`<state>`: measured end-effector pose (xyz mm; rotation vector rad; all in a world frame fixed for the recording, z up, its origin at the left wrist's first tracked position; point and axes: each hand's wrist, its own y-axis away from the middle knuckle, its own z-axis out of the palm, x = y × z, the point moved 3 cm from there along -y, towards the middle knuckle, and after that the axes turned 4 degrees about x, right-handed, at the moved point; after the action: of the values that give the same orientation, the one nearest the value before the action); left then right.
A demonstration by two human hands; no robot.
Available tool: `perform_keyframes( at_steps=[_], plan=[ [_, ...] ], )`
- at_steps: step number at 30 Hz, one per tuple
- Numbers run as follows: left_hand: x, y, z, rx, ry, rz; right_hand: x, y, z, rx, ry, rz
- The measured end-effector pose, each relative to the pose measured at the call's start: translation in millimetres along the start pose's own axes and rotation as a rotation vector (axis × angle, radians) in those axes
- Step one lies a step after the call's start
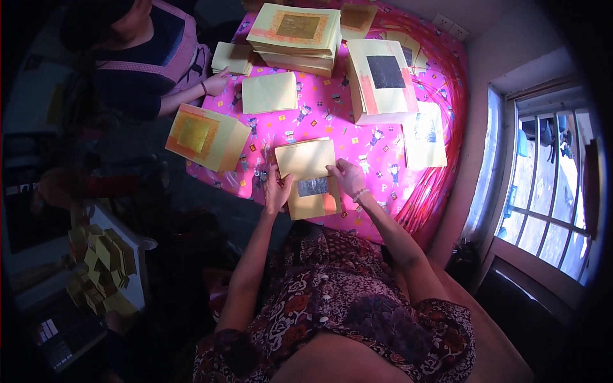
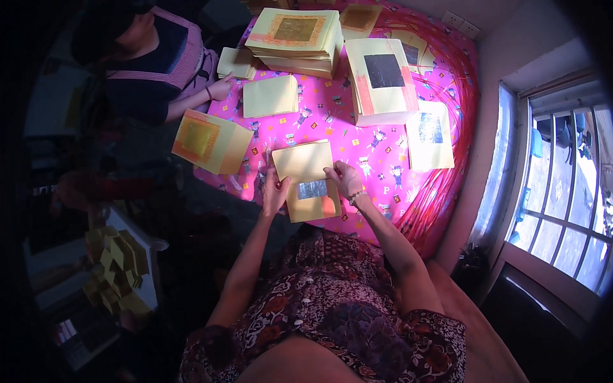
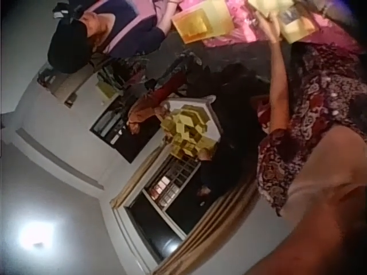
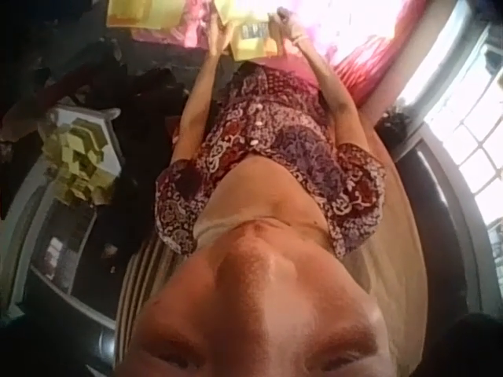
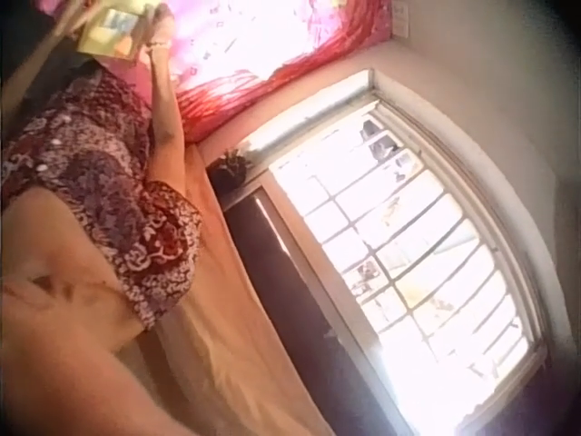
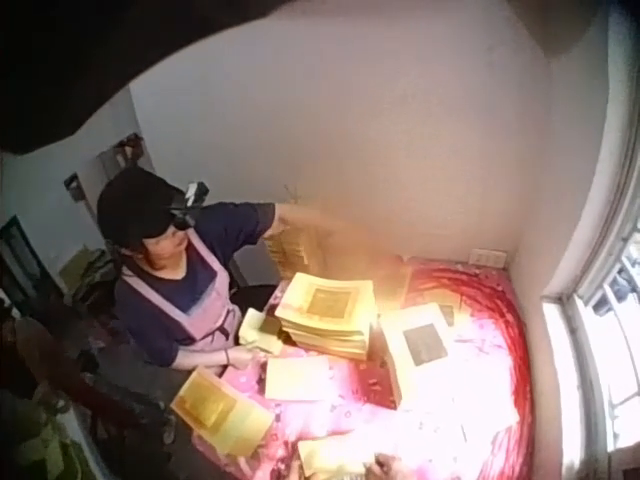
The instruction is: The person is counting, stacking, and tying bundles of joss paper with red string.
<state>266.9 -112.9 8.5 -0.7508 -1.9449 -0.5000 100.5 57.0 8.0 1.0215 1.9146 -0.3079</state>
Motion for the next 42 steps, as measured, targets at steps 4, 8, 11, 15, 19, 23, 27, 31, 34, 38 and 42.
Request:
perform_keyframes(
  at_steps=[4, 8, 11, 15, 19, 23, 27, 31, 34, 38, 42],
  plan=[
    [1.2, 10.5, 2.7, 0.096, -0.057, -0.010, -12.3, 9.7, -3.1, 0.015, 0.030, 0.075],
    [-2.0, 14.0, 10.3, 0.120, -0.099, -0.105, -8.2, 7.3, -0.6, 0.086, -0.004, 0.099],
    [1.2, 14.3, 10.2, 0.125, -0.134, -0.113, -9.5, 8.5, 2.5, 0.124, -0.015, 0.105],
    [3.1, 14.2, 8.3, 0.121, -0.056, -0.075, -12.9, 11.0, 0.9, 0.150, -0.036, 0.106],
    [1.9, 12.8, 5.5, 0.124, -0.059, -0.050, -19.8, 11.9, -1.6, 0.178, -0.075, 0.072],
    [1.3, 17.5, 10.2, 0.125, -0.054, -0.025, -16.2, 14.7, -5.0, 0.155, 0.000, 0.084],
    [0.0, 15.8, 13.3, 0.157, -0.079, -0.004, -13.7, 11.7, -4.4, 0.146, 0.045, 0.095],
    [-2.4, 16.4, 17.5, 0.193, -0.061, 0.007, -9.6, 9.5, -1.2, 0.149, 0.116, 0.085],
    [-5.4, 18.3, 18.3, 0.253, -0.022, 0.008, -9.6, 10.5, 1.6, 0.162, 0.110, 0.078],
    [0.8, 19.1, 18.9, 0.183, -0.192, -0.040, -8.7, 11.8, -0.1, 0.168, 0.196, 0.088],
    [9.3, 18.5, 17.2, 0.255, -0.278, 0.123, -11.7, 9.6, 6.0, 0.199, 0.237, 0.064]
  ],
)
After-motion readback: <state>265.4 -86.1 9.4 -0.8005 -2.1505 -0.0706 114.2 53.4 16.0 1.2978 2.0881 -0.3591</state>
